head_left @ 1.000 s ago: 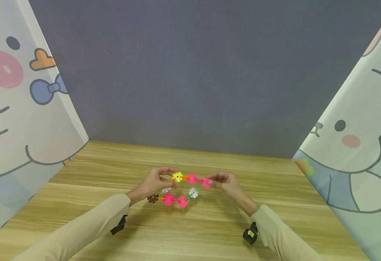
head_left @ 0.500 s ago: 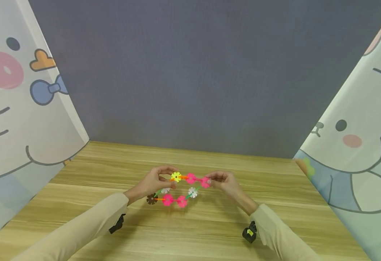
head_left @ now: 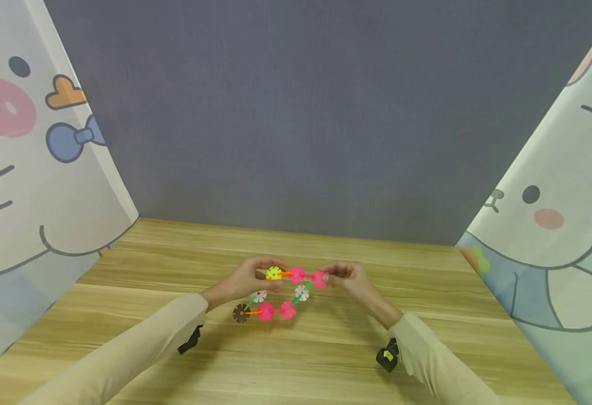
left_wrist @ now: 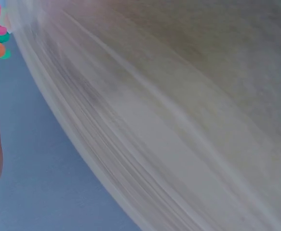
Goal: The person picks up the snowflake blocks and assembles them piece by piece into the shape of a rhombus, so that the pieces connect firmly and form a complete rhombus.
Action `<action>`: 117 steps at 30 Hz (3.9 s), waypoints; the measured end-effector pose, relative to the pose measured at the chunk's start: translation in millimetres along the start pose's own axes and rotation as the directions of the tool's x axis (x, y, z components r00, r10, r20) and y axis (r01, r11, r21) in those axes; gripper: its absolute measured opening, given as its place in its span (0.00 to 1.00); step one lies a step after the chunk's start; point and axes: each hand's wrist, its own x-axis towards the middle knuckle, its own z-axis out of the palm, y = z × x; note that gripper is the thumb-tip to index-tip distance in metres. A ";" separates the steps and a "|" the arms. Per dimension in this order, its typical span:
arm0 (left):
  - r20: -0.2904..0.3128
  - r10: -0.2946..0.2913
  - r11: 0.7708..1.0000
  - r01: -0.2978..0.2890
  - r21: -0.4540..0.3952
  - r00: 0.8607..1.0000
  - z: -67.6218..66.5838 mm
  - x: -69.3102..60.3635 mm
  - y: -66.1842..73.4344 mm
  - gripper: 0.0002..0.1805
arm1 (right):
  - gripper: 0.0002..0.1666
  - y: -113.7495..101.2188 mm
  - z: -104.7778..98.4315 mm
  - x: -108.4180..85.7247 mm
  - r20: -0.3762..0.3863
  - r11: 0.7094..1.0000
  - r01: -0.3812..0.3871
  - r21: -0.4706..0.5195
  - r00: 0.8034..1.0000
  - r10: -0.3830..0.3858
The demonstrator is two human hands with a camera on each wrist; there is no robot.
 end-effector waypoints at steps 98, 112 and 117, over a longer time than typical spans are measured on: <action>-0.108 0.010 0.998 -0.017 -0.059 0.994 21.6 5.7 0.0 0.20 | 0.09 -14.6 17.0 13.1 -0.054 0.995 0.028 -0.091 0.998 -0.033; -0.045 -0.095 0.995 0.093 -0.041 0.994 11.8 7.7 3.4 0.22 | 0.10 -16.7 8.0 14.8 -0.005 0.995 0.032 -0.093 0.999 -0.033; -0.055 -0.096 0.995 0.097 0.013 0.994 9.8 7.4 5.0 0.23 | 0.11 -17.3 7.4 13.9 -0.010 0.997 0.017 -0.080 1.000 -0.018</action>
